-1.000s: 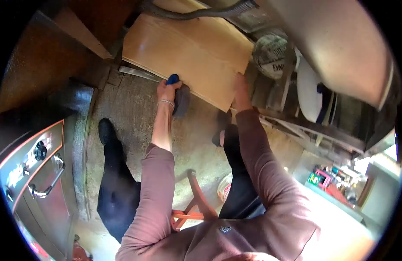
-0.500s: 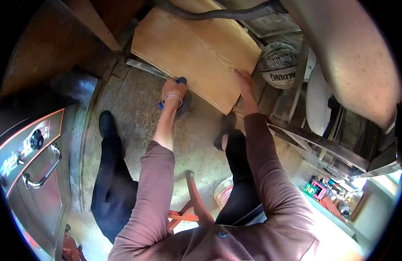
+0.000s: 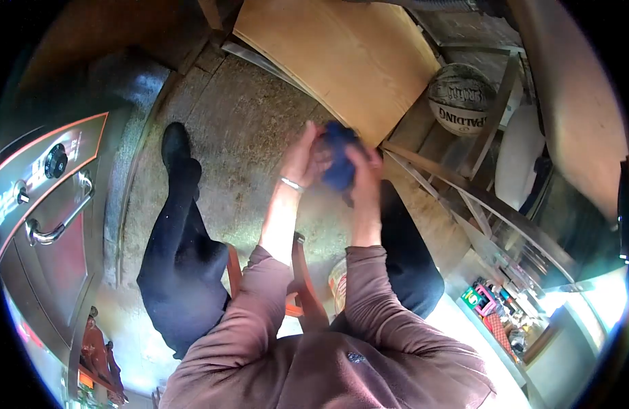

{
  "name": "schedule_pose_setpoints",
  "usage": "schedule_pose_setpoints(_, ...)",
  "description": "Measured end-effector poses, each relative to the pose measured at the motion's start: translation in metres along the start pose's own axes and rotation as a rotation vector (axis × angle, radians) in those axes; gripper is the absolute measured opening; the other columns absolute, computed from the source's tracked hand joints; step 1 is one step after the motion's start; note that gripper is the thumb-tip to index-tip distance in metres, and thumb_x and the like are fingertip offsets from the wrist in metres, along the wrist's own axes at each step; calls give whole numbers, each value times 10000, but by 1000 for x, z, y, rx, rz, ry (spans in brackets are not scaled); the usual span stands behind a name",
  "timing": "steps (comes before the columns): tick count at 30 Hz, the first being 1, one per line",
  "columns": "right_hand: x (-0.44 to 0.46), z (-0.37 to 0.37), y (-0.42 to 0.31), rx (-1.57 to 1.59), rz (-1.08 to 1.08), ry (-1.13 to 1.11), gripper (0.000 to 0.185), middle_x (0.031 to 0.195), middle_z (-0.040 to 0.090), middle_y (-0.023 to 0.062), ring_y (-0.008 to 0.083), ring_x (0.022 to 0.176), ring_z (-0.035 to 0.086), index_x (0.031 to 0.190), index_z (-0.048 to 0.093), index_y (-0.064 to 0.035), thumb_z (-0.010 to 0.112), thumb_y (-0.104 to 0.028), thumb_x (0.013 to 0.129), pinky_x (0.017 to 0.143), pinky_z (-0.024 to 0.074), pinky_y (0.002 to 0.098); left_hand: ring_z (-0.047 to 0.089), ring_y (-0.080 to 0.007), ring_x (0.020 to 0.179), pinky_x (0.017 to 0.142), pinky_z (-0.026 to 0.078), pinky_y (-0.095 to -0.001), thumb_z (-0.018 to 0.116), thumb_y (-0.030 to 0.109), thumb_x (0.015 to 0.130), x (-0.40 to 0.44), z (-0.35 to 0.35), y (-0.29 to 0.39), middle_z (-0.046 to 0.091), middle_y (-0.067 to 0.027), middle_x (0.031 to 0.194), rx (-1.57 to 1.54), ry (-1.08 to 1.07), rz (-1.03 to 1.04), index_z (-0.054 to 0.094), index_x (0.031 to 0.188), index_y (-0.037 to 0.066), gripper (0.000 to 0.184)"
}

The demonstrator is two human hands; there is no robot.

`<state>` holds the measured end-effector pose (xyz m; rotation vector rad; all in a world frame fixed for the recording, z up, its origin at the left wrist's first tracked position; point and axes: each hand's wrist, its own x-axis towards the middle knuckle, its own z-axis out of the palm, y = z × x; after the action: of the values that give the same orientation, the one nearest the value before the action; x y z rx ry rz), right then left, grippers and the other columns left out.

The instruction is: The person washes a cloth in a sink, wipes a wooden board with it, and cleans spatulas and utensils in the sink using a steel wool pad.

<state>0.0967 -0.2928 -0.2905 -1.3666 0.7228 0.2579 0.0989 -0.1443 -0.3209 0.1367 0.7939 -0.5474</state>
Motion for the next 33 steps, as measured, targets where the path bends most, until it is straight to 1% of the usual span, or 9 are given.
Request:
schedule_pose_setpoints(2, 11, 14, -36, -15, -190, 494, 380, 1031, 669, 46, 157, 887, 610, 1128, 641, -27, 748, -125, 777, 839, 473, 297, 635, -241, 1002, 904, 503, -367, 631, 368, 927, 33, -26, -9, 649, -107, 1164, 690, 185, 394, 605, 1226, 50, 437)
schedule_pose_setpoints(4, 42, -10, -55, 39, -356, 186, 480, 1091, 647, 61, 171, 997, 586, 1232, 565, -11, 729, -195, 820, 909, 452, 327, 605, -300, 1087, 965, 463, -404, 623, 325, 916, 51, -34, -5, 614, -147, 1252, 1206, 317, 754, 579, 1268, 54, 446)
schedule_pose_setpoints(8, 163, -37, 13, -1117, -605, 273, 648, 1472, 380, 229, 337, 1357, 354, 1416, 417, -31, 588, -414, 922, 1101, 316, 470, 499, -430, 1193, 1041, 380, -482, 627, 170, 840, 67, -10, 29, 572, -192, 1290, 1644, 443, 1244, 534, 1287, 42, 474)
schedule_pose_setpoints(9, 131, 18, -8, -1513, -408, 331, 688, 1527, 274, 247, 428, 1376, 287, 1463, 354, -44, 552, -433, 932, 1123, 262, 512, 487, -438, 1203, 1043, 378, -483, 623, 154, 838, 74, 1, 37, 569, -186, 1291, 1664, 427, 1308, 533, 1282, 41, 468)
schedule_pose_setpoints(10, 150, 20, 9, -1474, -631, 296, 666, 1516, 300, 239, 441, 1360, 303, 1453, 373, -50, 546, -426, 931, 1119, 265, 516, 474, -445, 1212, 1044, 377, -483, 620, 139, 835, 82, 9, 45, 567, -181, 1292, 1686, 412, 1368, 532, 1277, 39, 461)
schedule_pose_setpoints(13, 170, 65, 11, -1473, -1094, -2, 569, 1457, 404, 188, 444, 1299, 376, 1390, 457, -77, 560, -335, 893, 1068, 322, 521, 404, -450, 1272, 1067, 336, -510, 587, 143, 857, 111, 29, 70, 497, -187, 1359, 1794, 440, 1425, 506, 1296, 26, 461)
schedule_pose_setpoints(20, 285, 135, -45, -1463, -1484, -243, 529, 1392, 487, 162, 422, 1226, 455, 1347, 514, -165, 652, -198, 838, 1043, 375, 495, 189, -437, 1427, 1139, 208, -561, 582, 527, 859, 166, 11, 99, 253, -168, 1556, 2122, 521, 1389, 341, 1460, 33, 814)
schedule_pose_setpoints(30, 318, 56, -61, -1403, -1357, 35, 522, 1318, 519, 194, 431, 1172, 492, 1309, 559, -164, 683, -256, 811, 981, 400, 549, 188, -398, 1445, 1132, 149, -602, 578, 703, 713, 150, 10, 104, 294, -143, 1547, 2179, 255, 1325, 395, 1441, 60, 988)
schedule_pose_setpoints(33, 284, 106, -30, -1344, -1390, -201, 560, 1344, 518, 170, 451, 1184, 473, 1302, 568, -189, 708, -334, 779, 1008, 376, 564, 205, -309, 1450, 1166, 109, -573, 680, 623, 670, 149, 2, 108, 385, -133, 1485, 2188, 49, 1368, 484, 1369, 63, 916)
